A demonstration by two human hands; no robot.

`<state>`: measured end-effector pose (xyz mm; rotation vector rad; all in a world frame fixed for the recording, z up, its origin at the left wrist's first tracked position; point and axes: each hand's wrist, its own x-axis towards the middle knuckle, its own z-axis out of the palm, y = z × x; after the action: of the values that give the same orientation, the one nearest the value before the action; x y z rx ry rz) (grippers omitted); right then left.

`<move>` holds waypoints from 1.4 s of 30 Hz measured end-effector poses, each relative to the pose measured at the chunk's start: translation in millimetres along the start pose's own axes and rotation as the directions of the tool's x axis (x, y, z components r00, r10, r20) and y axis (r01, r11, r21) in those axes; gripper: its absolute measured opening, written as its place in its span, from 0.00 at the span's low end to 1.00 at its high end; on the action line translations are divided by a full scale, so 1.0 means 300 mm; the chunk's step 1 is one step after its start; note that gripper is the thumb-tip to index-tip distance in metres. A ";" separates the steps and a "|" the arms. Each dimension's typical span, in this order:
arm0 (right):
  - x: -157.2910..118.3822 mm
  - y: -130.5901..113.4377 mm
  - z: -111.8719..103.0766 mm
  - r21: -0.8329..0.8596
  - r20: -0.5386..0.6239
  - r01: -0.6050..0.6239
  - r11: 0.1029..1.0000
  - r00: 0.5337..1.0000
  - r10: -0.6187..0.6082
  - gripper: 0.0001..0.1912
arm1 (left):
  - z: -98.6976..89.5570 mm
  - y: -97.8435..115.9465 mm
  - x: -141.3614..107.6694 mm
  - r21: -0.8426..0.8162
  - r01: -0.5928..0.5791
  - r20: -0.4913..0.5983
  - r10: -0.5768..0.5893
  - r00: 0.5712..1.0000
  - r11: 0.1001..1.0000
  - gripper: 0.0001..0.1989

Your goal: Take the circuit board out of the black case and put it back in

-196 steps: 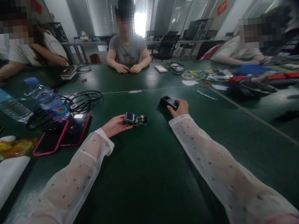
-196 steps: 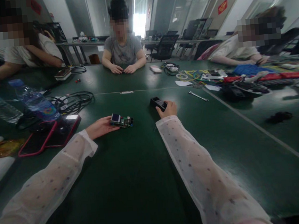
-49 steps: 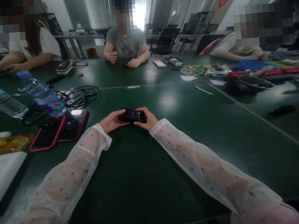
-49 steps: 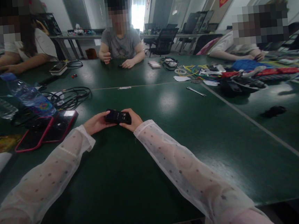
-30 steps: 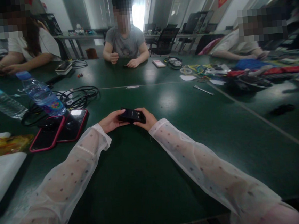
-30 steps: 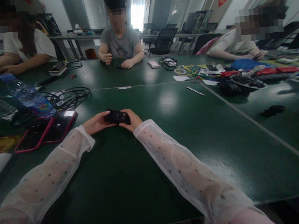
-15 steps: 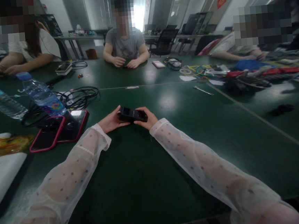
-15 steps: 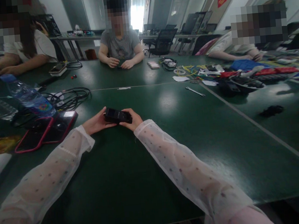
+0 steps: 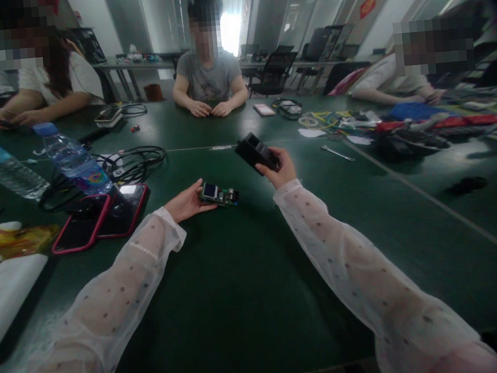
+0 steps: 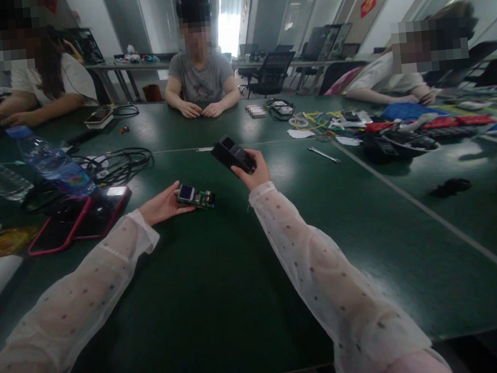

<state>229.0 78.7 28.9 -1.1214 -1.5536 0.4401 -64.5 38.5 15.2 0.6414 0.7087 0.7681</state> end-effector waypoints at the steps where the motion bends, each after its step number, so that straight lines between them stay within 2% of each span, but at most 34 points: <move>1: 0.007 0.036 -0.019 -0.043 -0.057 -0.016 0.999 0.998 0.013 0.35 | -0.001 0.000 0.000 0.001 0.002 0.004 -0.002 1.000 1.000 0.18; 5: 0.008 0.177 -0.092 -0.205 -0.175 -0.117 0.972 0.981 0.081 0.33 | -0.004 0.001 0.000 -0.001 0.006 0.010 -0.006 1.000 1.000 0.18; 8: 0.004 0.253 -0.128 -0.299 -0.193 -0.177 0.938 0.974 0.122 0.33 | -0.005 0.000 0.002 -0.014 0.005 0.020 -0.004 1.000 1.000 0.17; 16: 0.024 0.348 -0.165 -0.507 -0.257 -0.217 0.834 0.962 0.094 0.28 | 0.002 0.001 -0.003 -0.009 -0.018 0.014 0.018 1.000 1.000 0.11; 20: 0.023 0.369 -0.175 -0.546 -0.257 -0.286 0.788 0.952 0.167 0.28 | -0.001 0.001 0.000 -0.001 -0.014 0.012 0.014 1.000 1.000 0.12; 26: 0.023 0.373 -0.176 -0.599 -0.222 -0.304 0.741 0.952 0.211 0.30 | -0.006 0.001 0.005 0.006 -0.008 0.016 0.008 1.000 1.000 0.13; 38: 0.023 0.373 -0.182 -0.604 -0.215 -0.306 0.736 0.952 0.219 0.30 | -0.027 -0.002 0.013 0.013 -0.011 0.062 0.010 0.998 1.000 0.14; 42: 0.026 0.386 -0.185 -0.612 -0.204 -0.296 0.733 0.955 0.215 0.31 | -0.023 -0.003 0.016 0.002 -0.017 0.046 0.017 0.999 1.000 0.13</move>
<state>328.1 125.2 -38.6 -1.8747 -1.4777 -0.0048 -66.9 43.6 8.9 0.6660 0.6631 0.7665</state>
